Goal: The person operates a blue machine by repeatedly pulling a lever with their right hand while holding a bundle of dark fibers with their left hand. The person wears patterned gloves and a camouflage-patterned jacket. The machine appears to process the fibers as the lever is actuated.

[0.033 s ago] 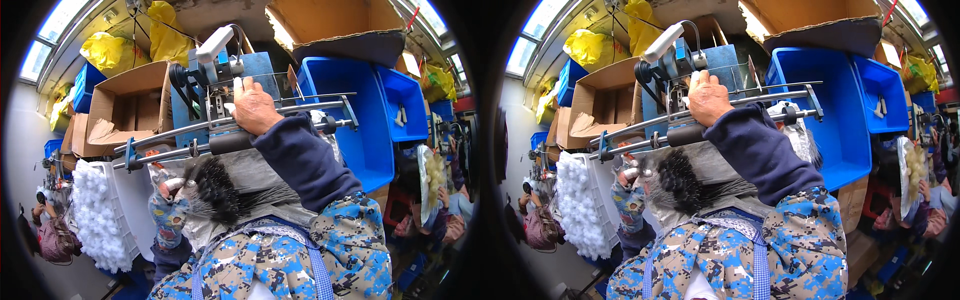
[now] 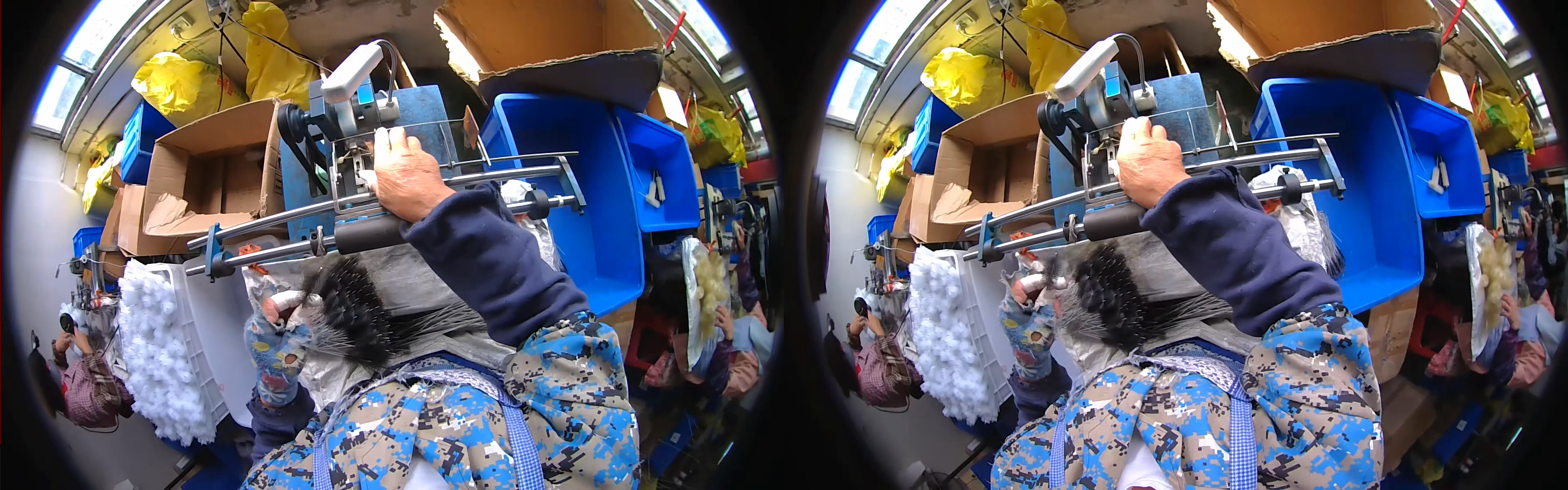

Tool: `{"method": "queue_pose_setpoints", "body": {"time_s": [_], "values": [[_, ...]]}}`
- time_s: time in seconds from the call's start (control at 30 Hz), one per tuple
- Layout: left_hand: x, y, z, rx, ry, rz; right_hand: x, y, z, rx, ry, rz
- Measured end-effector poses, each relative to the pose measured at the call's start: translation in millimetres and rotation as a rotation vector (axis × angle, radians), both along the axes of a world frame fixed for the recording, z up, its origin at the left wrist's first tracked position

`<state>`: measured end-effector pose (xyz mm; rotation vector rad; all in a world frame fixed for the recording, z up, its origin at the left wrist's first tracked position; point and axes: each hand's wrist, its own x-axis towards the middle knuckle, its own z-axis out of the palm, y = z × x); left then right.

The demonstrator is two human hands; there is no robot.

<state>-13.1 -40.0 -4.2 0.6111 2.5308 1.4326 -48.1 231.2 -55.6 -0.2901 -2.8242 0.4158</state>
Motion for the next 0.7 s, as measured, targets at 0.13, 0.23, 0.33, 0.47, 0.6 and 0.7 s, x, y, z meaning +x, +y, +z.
{"method": "queue_pose_setpoints", "body": {"time_s": [0.13, 0.23, 0.33, 0.47, 0.6, 0.7], "values": [[3, 13, 15, 0.012, -0.143, 0.044, -7, -8, 1, -0.050, -0.061, 0.060], [3, 1, 10, -0.002, -0.051, 0.052, 3, 14, 2, -0.044, -0.128, 0.094], [-1, -7, 1, 0.075, -0.182, 0.149, 22, 44, 2, 0.082, -0.081, 0.104], [3, 9, 4, 0.263, -0.333, 0.209, 29, 73, 25, 0.211, 0.018, -0.047], [6, 26, 2, 0.322, -0.218, 0.119, 15, 93, 25, 0.318, -0.114, -0.103], [-2, 15, 8, 0.373, -0.152, 0.133, 22, 98, 26, 0.289, -0.292, -0.028]]}}
